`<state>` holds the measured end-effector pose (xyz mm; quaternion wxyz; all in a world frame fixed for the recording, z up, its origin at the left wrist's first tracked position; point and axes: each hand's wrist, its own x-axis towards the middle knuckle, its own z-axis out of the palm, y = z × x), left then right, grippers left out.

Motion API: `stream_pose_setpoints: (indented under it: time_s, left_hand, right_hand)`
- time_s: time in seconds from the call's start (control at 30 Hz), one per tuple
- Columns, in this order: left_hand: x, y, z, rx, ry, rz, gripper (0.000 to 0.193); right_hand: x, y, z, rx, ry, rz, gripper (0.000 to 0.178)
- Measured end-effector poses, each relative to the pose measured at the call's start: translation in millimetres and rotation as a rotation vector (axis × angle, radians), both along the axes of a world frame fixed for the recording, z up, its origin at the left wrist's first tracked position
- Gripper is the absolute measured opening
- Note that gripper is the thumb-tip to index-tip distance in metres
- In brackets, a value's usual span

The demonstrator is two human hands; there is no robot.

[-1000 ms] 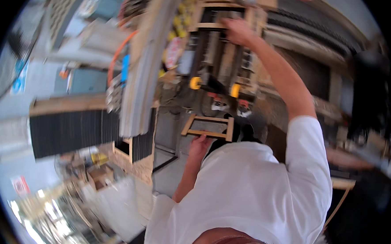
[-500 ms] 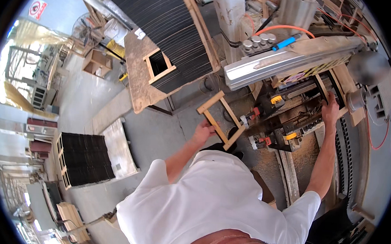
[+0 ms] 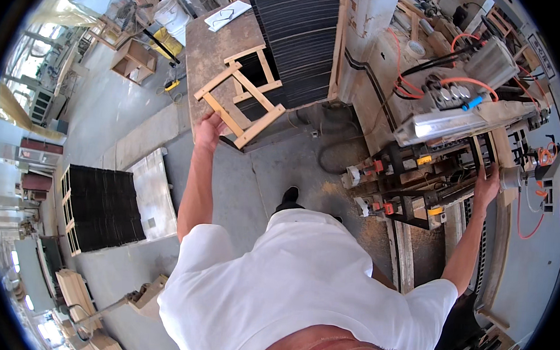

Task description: The person repeatedly feeds small wooden frames into a woodworking machine, likely a shaper or router, to process the edges. They handle each frame individually, guiding it through the machine and then placing it aside.

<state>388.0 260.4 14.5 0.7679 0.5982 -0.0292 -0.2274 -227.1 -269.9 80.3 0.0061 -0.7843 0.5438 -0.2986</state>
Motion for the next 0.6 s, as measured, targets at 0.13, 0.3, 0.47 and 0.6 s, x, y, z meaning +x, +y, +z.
stream_pose_setpoints:
  time_s: [0.13,0.3,0.47,0.6]
  left_hand:
    - [103.4,-9.7,-19.2,-0.009,0.046,-0.071,0.035]
    - [185.3,-63.6,-60.8,0.201,-0.019,-0.136,0.035]
    - [207.7,-98.6,-84.6,0.73,-0.4,-0.128,0.032]
    - [189.7,-93.6,-63.7,0.85,-0.62,-0.248,0.038]
  right_hand:
    - [56.4,78.7,32.5,-0.116,-0.389,0.016,0.03]
    - [107.5,181.6,34.9,-0.011,-0.491,0.017,0.026]
    - [135.7,240.8,6.4,0.217,-0.551,0.048,0.025]
    - [154.0,275.4,-2.4,0.324,-0.445,-0.045,0.023]
